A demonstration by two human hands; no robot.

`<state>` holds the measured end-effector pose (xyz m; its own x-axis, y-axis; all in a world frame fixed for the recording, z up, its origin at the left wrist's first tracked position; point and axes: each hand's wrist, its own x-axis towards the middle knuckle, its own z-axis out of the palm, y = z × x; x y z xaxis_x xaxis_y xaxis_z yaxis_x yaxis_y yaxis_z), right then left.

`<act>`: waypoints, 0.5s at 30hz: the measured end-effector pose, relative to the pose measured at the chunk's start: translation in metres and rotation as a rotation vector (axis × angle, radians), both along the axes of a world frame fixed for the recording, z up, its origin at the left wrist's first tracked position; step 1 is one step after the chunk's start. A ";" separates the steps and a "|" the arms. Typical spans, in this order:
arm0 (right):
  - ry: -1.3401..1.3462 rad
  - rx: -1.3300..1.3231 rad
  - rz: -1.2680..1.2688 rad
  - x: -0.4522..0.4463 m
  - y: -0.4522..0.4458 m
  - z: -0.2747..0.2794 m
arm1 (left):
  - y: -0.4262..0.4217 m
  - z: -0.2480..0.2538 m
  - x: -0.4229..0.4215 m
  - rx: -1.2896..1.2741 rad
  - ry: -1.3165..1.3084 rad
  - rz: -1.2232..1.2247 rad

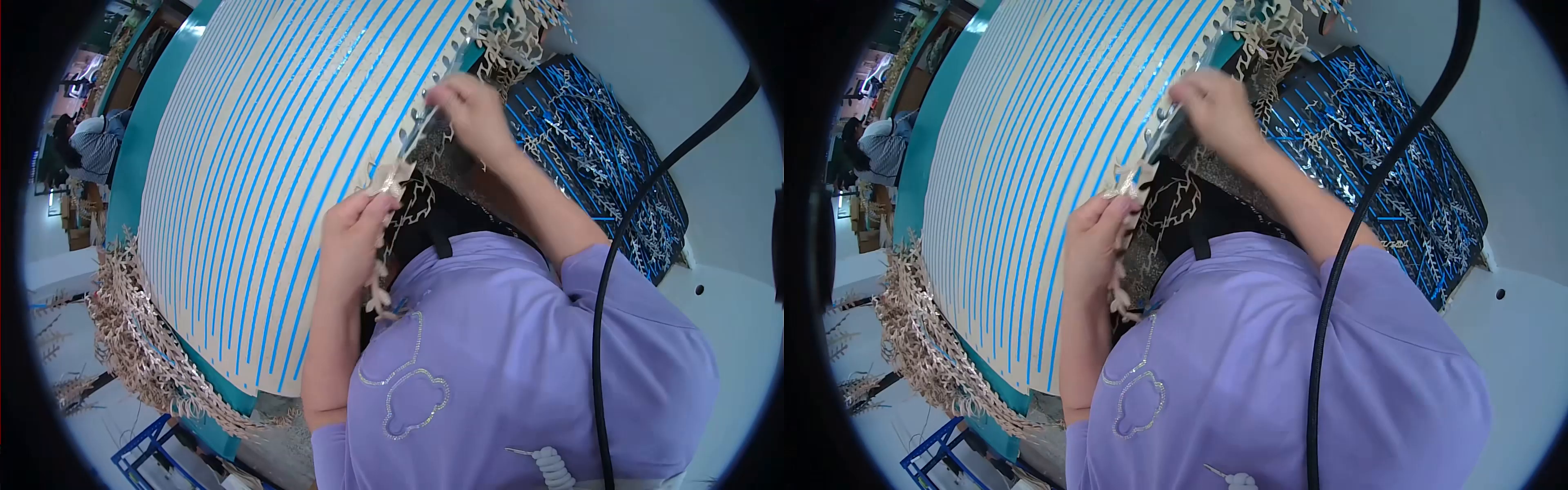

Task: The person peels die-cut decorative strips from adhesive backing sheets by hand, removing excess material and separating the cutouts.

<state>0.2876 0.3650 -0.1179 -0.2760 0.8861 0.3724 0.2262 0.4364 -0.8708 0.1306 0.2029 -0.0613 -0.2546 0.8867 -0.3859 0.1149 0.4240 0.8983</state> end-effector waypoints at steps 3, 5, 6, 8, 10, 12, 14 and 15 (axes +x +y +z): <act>-0.151 0.238 -0.043 0.009 0.034 -0.022 | -0.023 -0.012 -0.020 0.012 -0.028 0.047; -0.204 0.340 -0.097 0.006 0.041 -0.034 | -0.036 -0.017 -0.021 -0.002 -0.055 0.090; -0.230 0.398 -0.129 0.006 0.041 -0.035 | -0.038 -0.016 -0.021 0.012 -0.031 0.082; -0.212 0.234 -0.075 0.010 0.040 -0.029 | -0.037 -0.013 -0.020 0.058 0.021 0.067; -0.161 -0.108 0.022 0.015 0.034 -0.023 | -0.036 -0.014 -0.023 0.047 0.014 0.063; -0.133 -0.408 0.212 0.042 0.033 -0.033 | -0.035 -0.016 -0.024 0.023 -0.007 0.054; -0.077 -0.736 0.480 0.048 0.011 -0.027 | -0.033 -0.017 -0.020 0.027 -0.020 0.049; -0.049 -0.763 0.562 0.039 -0.012 -0.018 | -0.032 -0.017 -0.017 0.029 -0.030 0.038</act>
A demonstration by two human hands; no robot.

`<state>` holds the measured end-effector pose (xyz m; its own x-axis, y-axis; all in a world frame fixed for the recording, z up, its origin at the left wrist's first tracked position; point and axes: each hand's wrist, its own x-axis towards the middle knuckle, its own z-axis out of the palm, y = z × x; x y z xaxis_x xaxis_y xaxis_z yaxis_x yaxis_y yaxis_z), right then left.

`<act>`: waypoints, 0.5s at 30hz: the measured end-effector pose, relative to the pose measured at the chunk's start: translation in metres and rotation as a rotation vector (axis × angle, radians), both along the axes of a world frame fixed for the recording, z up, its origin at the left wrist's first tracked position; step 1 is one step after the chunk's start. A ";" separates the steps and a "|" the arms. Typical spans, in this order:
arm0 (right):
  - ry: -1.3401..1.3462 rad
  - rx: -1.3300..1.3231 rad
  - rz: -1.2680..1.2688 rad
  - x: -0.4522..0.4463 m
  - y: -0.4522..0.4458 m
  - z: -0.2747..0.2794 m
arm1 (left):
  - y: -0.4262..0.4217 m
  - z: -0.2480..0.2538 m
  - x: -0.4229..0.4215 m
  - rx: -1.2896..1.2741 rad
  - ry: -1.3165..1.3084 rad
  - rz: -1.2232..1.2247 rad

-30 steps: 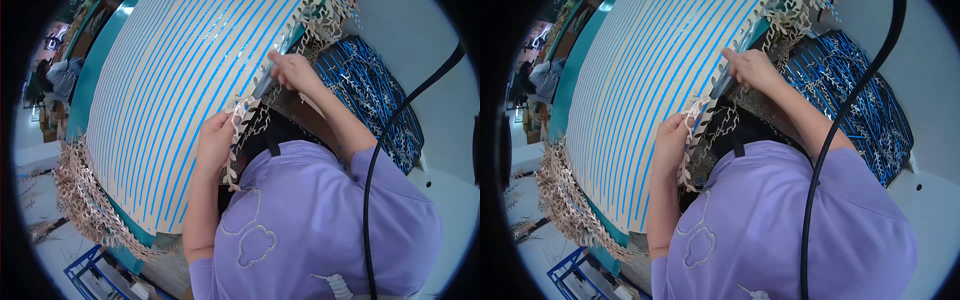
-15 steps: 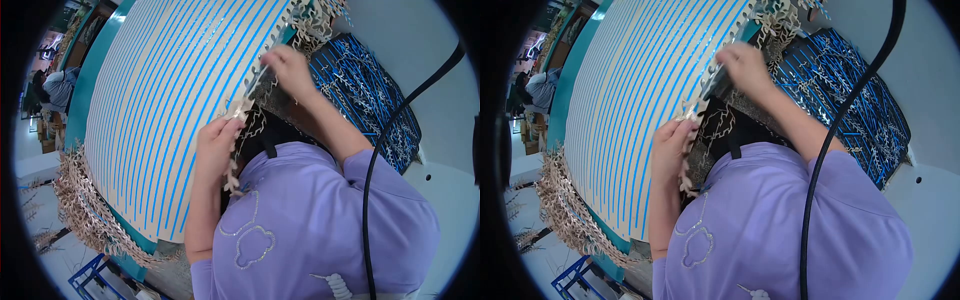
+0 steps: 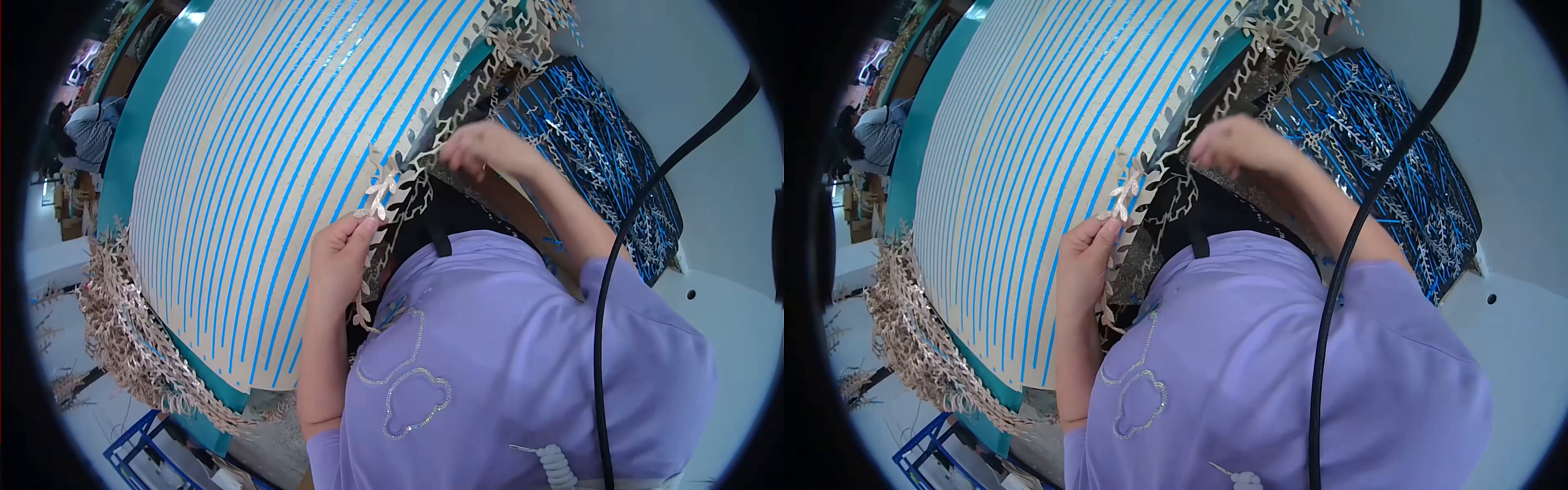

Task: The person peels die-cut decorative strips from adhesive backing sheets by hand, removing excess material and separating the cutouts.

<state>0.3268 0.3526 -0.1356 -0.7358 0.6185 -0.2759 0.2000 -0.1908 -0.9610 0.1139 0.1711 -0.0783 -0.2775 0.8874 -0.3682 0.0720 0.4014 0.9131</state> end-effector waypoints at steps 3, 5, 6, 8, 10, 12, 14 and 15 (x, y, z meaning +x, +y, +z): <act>-0.029 -0.081 0.044 -0.035 -0.028 0.000 | 0.000 -0.002 0.005 -0.016 -0.019 -0.034; -0.146 -0.219 -0.120 -0.061 -0.032 0.007 | -0.002 -0.002 0.005 -0.035 -0.030 -0.042; -0.140 -0.218 -0.123 -0.069 -0.032 0.008 | -0.001 -0.001 0.006 -0.033 -0.024 -0.045; -0.132 0.107 -0.196 -0.082 -0.030 0.010 | 0.000 0.000 0.014 -0.049 -0.033 -0.030; -0.132 0.266 -0.224 -0.086 -0.030 0.009 | -0.004 0.004 0.015 -0.061 -0.044 -0.016; -0.186 0.388 -0.220 -0.087 -0.025 0.005 | -0.007 0.016 0.013 -0.049 0.065 -0.069; -0.219 0.442 -0.212 -0.086 -0.022 -0.004 | -0.021 0.022 0.011 -0.051 0.112 -0.093; -0.225 0.557 -0.206 -0.086 -0.021 -0.011 | -0.035 0.026 0.006 -0.097 0.120 -0.003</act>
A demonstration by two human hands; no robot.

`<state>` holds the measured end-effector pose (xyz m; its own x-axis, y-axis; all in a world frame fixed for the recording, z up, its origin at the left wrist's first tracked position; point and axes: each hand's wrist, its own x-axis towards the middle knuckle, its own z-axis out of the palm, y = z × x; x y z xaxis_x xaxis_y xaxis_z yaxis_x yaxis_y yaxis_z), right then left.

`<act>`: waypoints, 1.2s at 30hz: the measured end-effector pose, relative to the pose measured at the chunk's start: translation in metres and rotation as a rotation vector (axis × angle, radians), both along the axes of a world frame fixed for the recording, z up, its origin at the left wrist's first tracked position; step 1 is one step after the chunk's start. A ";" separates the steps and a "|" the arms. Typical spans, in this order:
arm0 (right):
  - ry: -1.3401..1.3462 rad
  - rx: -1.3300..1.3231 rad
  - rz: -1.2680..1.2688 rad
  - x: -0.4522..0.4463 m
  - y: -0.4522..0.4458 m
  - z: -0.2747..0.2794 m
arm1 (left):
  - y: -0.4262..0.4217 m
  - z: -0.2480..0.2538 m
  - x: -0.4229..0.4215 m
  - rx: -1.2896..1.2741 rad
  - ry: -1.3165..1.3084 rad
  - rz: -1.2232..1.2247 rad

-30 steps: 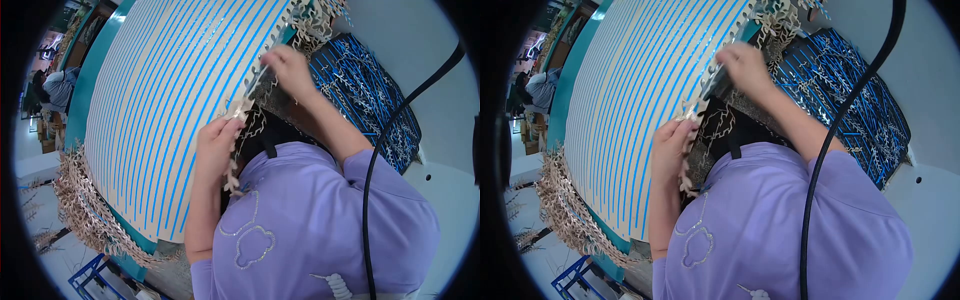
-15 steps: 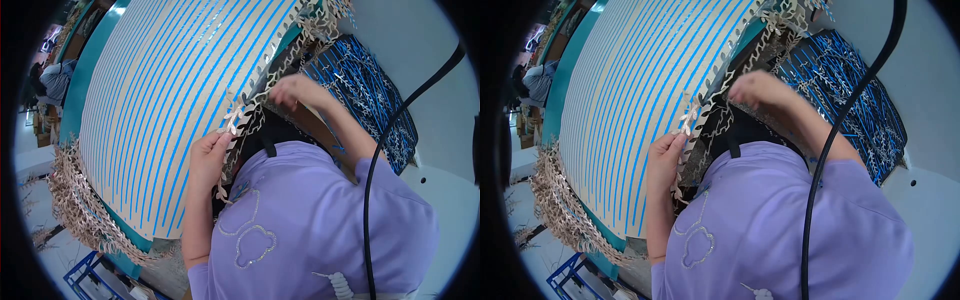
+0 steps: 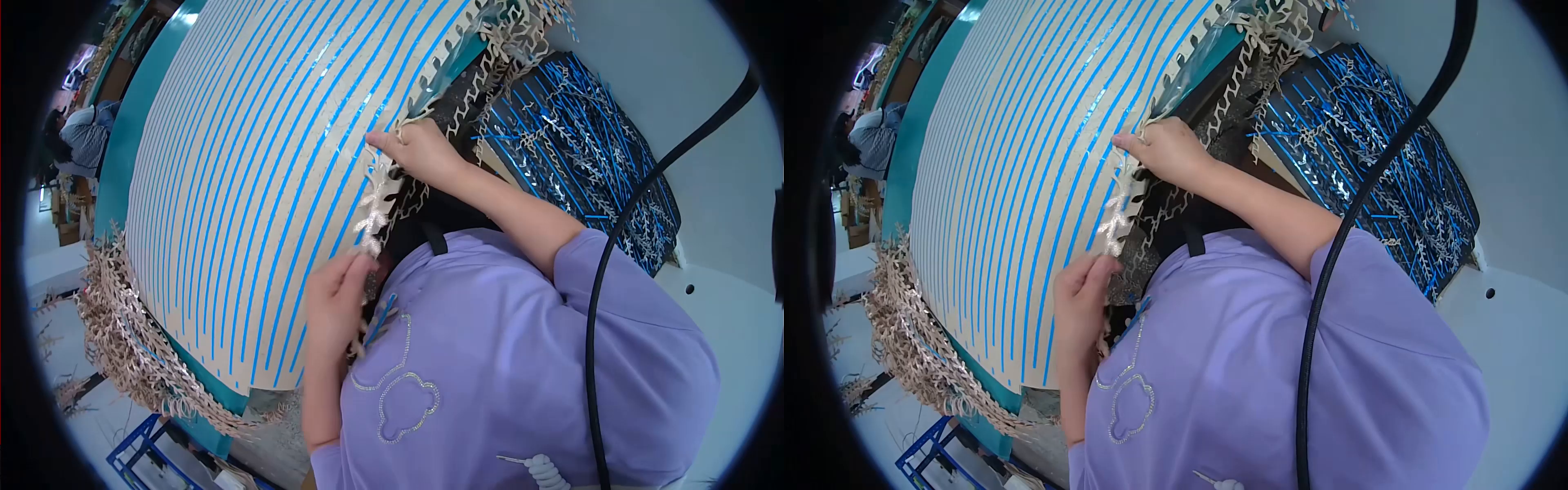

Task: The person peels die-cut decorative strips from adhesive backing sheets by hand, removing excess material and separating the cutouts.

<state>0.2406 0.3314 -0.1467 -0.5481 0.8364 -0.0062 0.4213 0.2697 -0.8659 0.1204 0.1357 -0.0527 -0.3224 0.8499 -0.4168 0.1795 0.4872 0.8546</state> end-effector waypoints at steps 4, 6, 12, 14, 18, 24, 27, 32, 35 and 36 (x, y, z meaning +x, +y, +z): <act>0.062 -0.021 0.006 -0.004 0.001 -0.010 | -0.031 0.002 -0.021 -0.008 0.072 0.023; 0.213 -0.513 -0.030 0.001 -0.003 -0.003 | -0.048 -0.004 -0.020 0.000 0.091 0.033; 0.129 -0.651 0.160 0.049 -0.010 0.020 | -0.038 -0.026 -0.024 -0.124 -0.084 -0.021; -0.038 -0.530 0.193 0.050 -0.019 0.021 | -0.033 -0.022 -0.024 -0.220 -0.098 -0.054; 0.052 0.041 0.295 0.035 -0.048 0.019 | -0.024 -0.013 -0.014 -0.327 -0.079 -0.104; 0.116 0.165 0.188 0.029 -0.047 0.011 | -0.002 0.006 -0.007 0.286 0.778 -0.330; 0.158 0.258 0.208 0.029 -0.049 0.015 | 0.040 0.014 0.012 0.157 0.663 -0.306; 0.141 0.403 0.209 0.034 -0.048 0.017 | 0.062 -0.013 0.020 -0.069 -0.245 -0.093; 0.156 0.307 0.168 0.029 -0.044 0.012 | 0.041 -0.011 0.004 -0.083 -0.170 -0.095; 0.187 0.212 0.137 0.026 -0.039 0.010 | 0.029 -0.010 -0.002 -0.086 -0.134 -0.086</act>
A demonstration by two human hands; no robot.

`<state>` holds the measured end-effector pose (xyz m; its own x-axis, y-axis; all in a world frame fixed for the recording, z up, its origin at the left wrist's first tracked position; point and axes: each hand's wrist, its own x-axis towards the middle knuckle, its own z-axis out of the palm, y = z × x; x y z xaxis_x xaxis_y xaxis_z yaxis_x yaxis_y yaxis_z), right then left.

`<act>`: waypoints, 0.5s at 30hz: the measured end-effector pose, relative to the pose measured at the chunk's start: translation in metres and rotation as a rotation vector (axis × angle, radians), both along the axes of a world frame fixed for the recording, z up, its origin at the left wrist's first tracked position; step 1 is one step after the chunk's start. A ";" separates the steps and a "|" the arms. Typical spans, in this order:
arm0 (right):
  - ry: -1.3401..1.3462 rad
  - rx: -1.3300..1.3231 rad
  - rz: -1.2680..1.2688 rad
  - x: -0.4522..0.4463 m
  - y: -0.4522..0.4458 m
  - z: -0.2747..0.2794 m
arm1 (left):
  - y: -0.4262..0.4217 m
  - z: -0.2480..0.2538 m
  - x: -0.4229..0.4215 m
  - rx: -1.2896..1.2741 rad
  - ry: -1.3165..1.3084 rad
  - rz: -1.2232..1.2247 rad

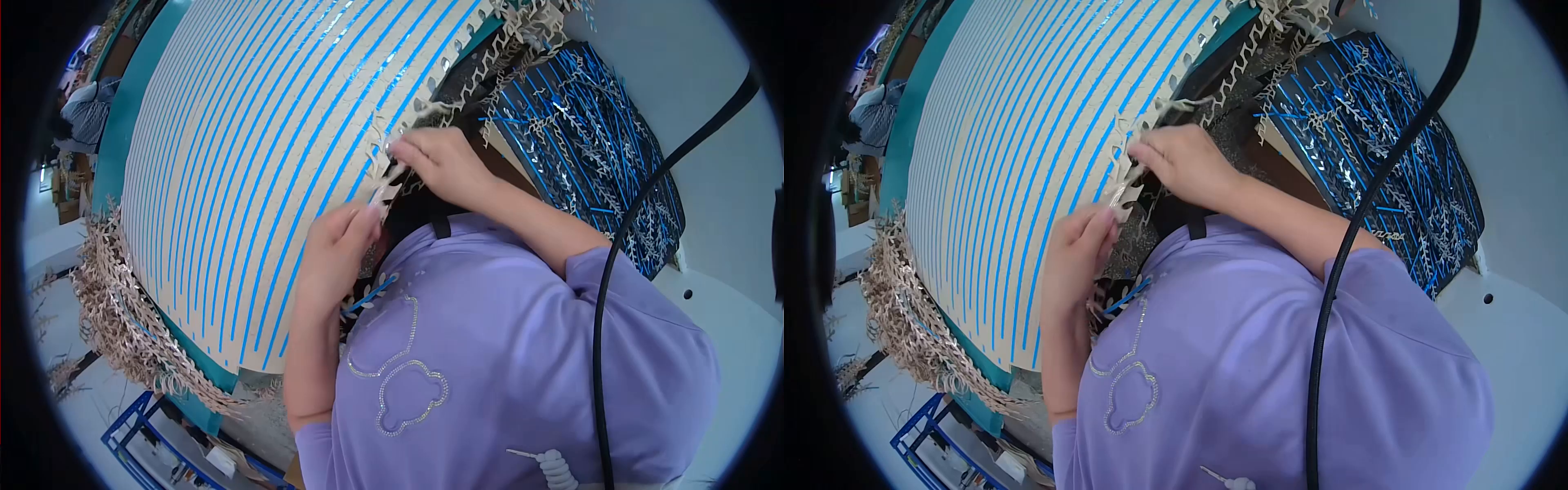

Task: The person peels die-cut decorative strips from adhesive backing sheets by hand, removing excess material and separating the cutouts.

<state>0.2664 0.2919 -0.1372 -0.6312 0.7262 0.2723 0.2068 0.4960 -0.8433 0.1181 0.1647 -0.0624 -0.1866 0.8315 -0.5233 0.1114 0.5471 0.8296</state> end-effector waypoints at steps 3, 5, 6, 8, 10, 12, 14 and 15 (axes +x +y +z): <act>0.015 -0.014 -0.079 0.001 0.024 -0.026 | -0.047 0.002 -0.022 0.076 0.049 0.112; -0.021 0.158 -0.171 0.006 0.038 -0.046 | -0.079 0.004 -0.044 0.004 -0.043 0.247; -0.021 0.156 -0.156 0.008 0.038 -0.047 | -0.081 0.000 -0.044 0.001 -0.044 0.262; -0.077 -0.252 -0.113 0.011 0.030 -0.052 | -0.087 -0.010 -0.040 -0.051 -0.109 0.244; -0.111 -0.445 -0.069 0.014 0.029 -0.052 | -0.086 -0.013 -0.038 -0.065 -0.138 0.256; -0.079 -0.875 0.253 0.029 0.027 -0.046 | -0.077 -0.010 -0.032 -0.008 -0.171 0.308; -0.070 -1.080 0.415 0.030 0.012 -0.032 | -0.078 -0.010 -0.031 0.030 -0.191 0.334; -0.134 -0.949 0.477 0.024 -0.008 -0.022 | -0.080 -0.011 -0.031 0.016 -0.182 0.298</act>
